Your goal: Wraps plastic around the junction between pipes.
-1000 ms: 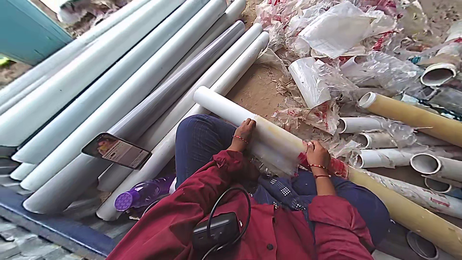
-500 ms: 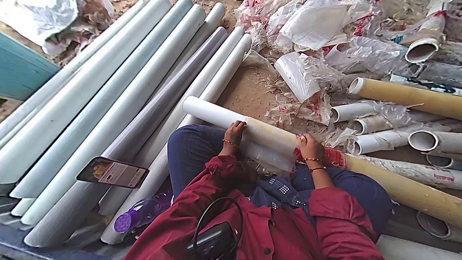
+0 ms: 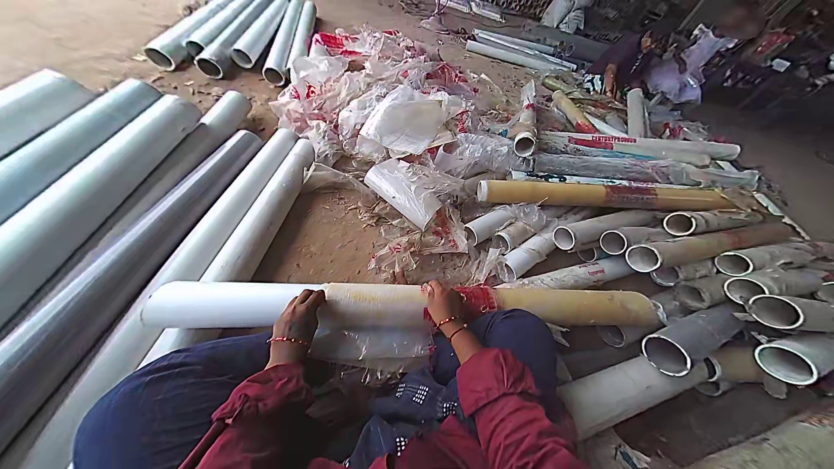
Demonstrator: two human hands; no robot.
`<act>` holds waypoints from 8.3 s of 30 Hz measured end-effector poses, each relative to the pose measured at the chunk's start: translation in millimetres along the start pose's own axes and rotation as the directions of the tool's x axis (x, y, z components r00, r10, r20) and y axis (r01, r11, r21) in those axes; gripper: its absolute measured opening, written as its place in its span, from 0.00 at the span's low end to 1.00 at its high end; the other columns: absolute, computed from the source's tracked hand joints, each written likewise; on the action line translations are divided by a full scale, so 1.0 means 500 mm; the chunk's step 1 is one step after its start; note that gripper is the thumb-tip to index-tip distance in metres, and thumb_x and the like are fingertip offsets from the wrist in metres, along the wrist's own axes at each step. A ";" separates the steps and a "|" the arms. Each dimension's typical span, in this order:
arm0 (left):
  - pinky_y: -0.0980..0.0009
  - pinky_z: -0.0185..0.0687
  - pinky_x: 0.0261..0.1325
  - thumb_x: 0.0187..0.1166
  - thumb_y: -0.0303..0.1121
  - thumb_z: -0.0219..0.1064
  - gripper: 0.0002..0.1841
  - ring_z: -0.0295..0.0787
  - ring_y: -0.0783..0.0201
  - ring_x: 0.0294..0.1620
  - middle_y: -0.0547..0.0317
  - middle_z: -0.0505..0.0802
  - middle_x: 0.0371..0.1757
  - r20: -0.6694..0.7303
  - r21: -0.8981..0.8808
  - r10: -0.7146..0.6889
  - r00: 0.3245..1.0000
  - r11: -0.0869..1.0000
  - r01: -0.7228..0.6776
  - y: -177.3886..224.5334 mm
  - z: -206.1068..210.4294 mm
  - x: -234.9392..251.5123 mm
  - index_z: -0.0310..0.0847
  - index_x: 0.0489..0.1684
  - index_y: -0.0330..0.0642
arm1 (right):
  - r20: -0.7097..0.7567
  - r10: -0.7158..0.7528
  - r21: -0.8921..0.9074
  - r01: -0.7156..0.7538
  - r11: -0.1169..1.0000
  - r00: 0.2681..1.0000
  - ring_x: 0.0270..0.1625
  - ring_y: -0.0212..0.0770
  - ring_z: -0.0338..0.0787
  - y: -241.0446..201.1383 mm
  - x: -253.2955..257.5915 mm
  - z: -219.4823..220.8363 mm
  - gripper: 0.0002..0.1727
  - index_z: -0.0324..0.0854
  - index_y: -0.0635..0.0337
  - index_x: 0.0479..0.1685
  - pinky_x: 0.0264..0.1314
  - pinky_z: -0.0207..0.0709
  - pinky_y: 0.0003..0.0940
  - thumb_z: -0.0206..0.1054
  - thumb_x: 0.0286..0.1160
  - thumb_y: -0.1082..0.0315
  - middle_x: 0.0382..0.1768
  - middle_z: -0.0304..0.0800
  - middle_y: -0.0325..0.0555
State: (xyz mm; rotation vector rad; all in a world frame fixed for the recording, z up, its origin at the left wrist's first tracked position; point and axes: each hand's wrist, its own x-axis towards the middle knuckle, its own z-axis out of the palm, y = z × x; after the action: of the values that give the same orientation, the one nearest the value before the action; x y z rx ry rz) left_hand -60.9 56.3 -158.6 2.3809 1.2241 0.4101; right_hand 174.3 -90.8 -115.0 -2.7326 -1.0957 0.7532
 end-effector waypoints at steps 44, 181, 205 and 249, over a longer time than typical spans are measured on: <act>0.43 0.79 0.69 0.83 0.23 0.64 0.09 0.89 0.35 0.62 0.31 0.92 0.53 -0.098 -0.080 -0.146 0.984 0.987 0.139 0.002 0.018 -0.006 0.89 0.46 0.25 | -0.139 -0.070 0.016 0.073 0.997 0.988 0.63 0.71 0.89 0.005 0.013 0.024 0.19 0.83 0.70 0.66 0.67 0.74 0.66 0.52 0.93 0.66 0.56 0.91 0.72; 0.42 0.60 0.88 0.76 0.09 0.50 0.28 0.73 0.35 0.84 0.35 0.81 0.79 0.062 0.020 0.227 0.972 0.973 -0.228 -0.002 0.056 -0.035 0.78 0.76 0.28 | -0.202 0.053 0.604 0.082 0.792 0.978 0.26 0.35 0.81 0.074 -0.018 0.001 0.16 0.82 0.74 0.59 0.38 0.76 0.35 0.53 0.92 0.71 0.28 0.86 0.48; 0.49 0.37 0.96 0.91 0.29 0.51 0.27 0.47 0.47 0.97 0.44 0.62 0.93 0.385 0.071 0.197 0.902 0.968 -0.241 0.105 0.088 -0.006 0.59 0.90 0.33 | -0.202 -0.080 -0.205 0.038 0.978 0.976 0.75 0.68 0.81 0.056 0.070 0.020 0.22 0.74 0.71 0.78 0.78 0.66 0.61 0.49 0.91 0.75 0.70 0.83 0.71; 0.52 0.58 0.91 0.74 0.07 0.49 0.30 0.73 0.41 0.85 0.38 0.80 0.81 0.240 -0.210 0.357 0.903 0.927 -0.311 0.184 0.140 -0.092 0.76 0.77 0.28 | -0.274 -0.004 0.054 0.020 0.998 0.962 0.73 0.63 0.86 0.072 0.062 0.009 0.23 0.77 0.61 0.80 0.77 0.71 0.59 0.50 0.94 0.66 0.69 0.88 0.62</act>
State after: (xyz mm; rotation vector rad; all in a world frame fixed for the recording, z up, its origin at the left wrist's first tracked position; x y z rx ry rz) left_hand 8.0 -45.8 -176.1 2.4036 0.6303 0.2596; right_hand 213.8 -96.9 -141.5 -2.6760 -1.0119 0.3807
